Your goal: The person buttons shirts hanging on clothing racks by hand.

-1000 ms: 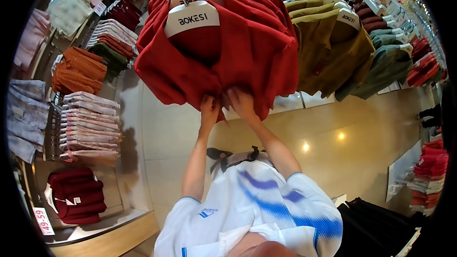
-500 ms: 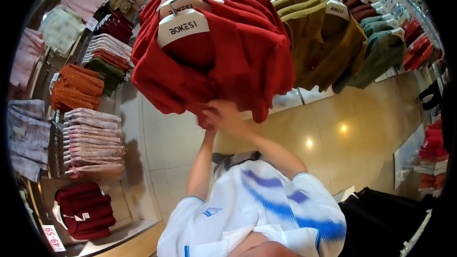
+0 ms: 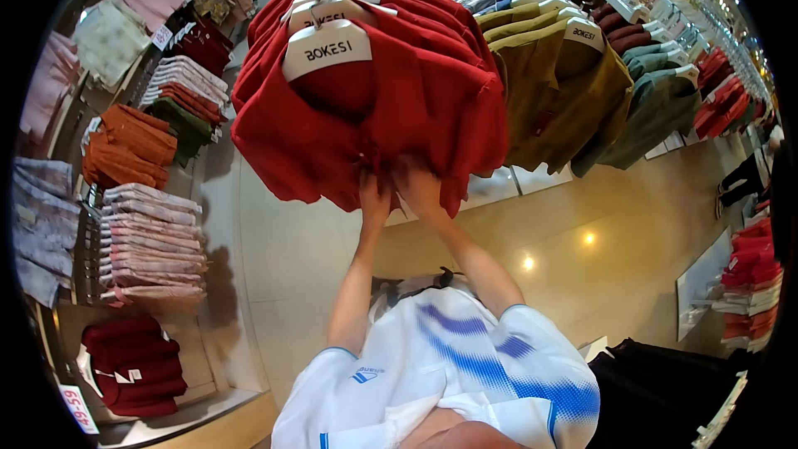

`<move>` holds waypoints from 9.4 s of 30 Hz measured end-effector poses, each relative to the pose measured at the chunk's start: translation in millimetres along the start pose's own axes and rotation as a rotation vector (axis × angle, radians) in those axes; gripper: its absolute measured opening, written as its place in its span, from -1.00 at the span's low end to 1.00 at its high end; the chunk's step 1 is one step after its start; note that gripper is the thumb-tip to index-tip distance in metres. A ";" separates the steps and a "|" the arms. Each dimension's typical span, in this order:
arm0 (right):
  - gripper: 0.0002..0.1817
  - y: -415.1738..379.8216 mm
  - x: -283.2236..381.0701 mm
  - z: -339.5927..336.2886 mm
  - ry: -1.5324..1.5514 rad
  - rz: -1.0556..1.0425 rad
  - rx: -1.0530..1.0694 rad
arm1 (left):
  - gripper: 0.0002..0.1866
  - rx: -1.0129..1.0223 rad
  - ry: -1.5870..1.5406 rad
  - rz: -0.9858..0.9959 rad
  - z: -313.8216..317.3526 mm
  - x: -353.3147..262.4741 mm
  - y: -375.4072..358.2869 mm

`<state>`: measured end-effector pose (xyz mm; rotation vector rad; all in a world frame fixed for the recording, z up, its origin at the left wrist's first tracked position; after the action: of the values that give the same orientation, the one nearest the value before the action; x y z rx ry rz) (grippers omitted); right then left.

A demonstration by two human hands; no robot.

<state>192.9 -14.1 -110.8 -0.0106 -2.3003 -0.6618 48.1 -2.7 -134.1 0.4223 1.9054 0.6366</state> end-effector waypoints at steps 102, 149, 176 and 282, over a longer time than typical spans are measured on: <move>-0.77 -53.4 61.9 -87.4 0.196 -0.500 0.224 | -0.86 0.469 -0.570 -0.565 -15.6 -33.9 -74.3; -0.77 -19.1 126.4 -72.5 0.157 -0.997 0.306 | -0.84 0.342 -0.568 -0.549 -63.3 -38.3 -47.0; -0.80 -21.0 127.7 -82.6 0.106 -1.044 0.237 | -0.81 0.449 -0.459 -0.404 -58.5 -69.9 -27.5; -0.79 -13.7 127.7 -105.3 0.075 -0.637 0.125 | -0.89 -0.022 -0.060 0.068 -68.7 -134.6 -9.2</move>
<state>165.2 -97.9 29.9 0.8180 -2.2600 -0.8059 39.2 -101.0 -19.3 0.4882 1.8322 0.6821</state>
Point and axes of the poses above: each hand's wrist, its own y-axis towards the middle knuckle, its own z-axis out of the palm, x = y × z, the point moved 9 cm from there along y, towards the middle knuckle, and after that the axes turned 6 degrees about -y, right-handed, at the moved point
